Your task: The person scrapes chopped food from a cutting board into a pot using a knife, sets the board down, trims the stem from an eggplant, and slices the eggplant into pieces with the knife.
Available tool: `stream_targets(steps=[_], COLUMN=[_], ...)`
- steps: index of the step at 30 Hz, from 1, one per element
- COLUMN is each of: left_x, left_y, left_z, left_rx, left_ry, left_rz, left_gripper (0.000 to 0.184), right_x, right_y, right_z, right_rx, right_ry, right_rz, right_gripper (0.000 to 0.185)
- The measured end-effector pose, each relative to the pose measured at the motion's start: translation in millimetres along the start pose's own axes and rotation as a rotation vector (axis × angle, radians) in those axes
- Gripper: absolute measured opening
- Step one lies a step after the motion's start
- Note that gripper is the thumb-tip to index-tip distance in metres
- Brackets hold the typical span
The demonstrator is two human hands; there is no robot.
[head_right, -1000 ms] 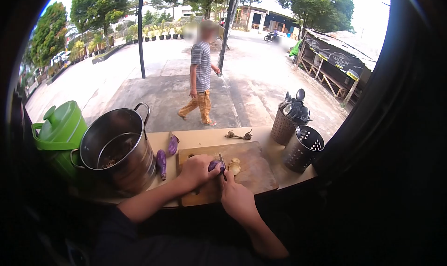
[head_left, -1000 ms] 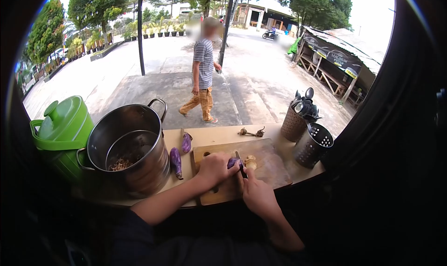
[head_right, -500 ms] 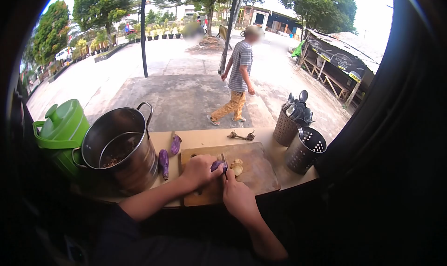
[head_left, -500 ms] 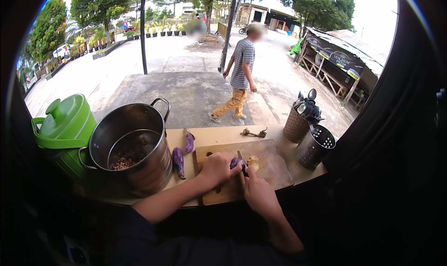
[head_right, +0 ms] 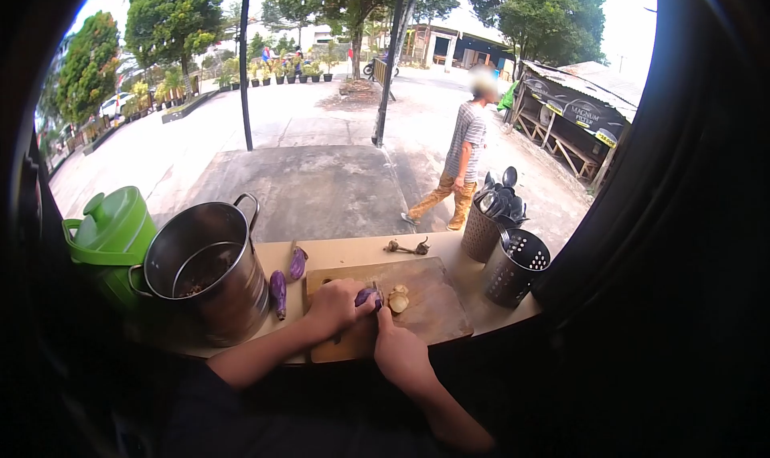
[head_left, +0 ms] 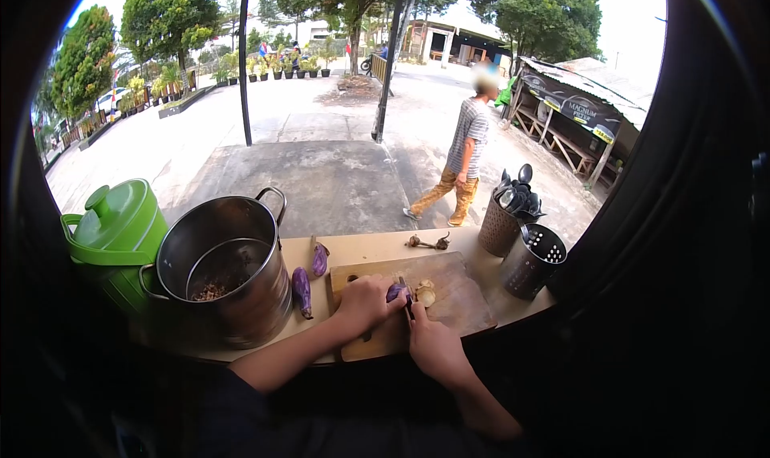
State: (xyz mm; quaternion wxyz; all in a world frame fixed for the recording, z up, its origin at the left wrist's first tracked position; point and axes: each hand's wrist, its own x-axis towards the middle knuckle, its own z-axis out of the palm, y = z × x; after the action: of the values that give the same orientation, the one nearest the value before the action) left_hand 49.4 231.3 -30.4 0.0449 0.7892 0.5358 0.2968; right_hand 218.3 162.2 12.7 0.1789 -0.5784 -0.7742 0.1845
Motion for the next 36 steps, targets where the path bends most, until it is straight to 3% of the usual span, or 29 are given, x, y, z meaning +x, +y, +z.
stream_targets(steps=[14,36], left_x=[-1,-9], left_y=[4,6], left_z=[-3,-11], left_rx=[0.012,0.003], left_ry=[0.022,-0.023], left_rz=[-0.035,-0.044], left_gripper=[0.053,0.053], right_x=[-11,-15], right_y=[-5,-3], right_z=[-1,7], right_rx=[-0.098,-0.169], right_ry=[-0.073,0.028], right_rz=[0.028,0.007], right_gripper=[0.022,0.028])
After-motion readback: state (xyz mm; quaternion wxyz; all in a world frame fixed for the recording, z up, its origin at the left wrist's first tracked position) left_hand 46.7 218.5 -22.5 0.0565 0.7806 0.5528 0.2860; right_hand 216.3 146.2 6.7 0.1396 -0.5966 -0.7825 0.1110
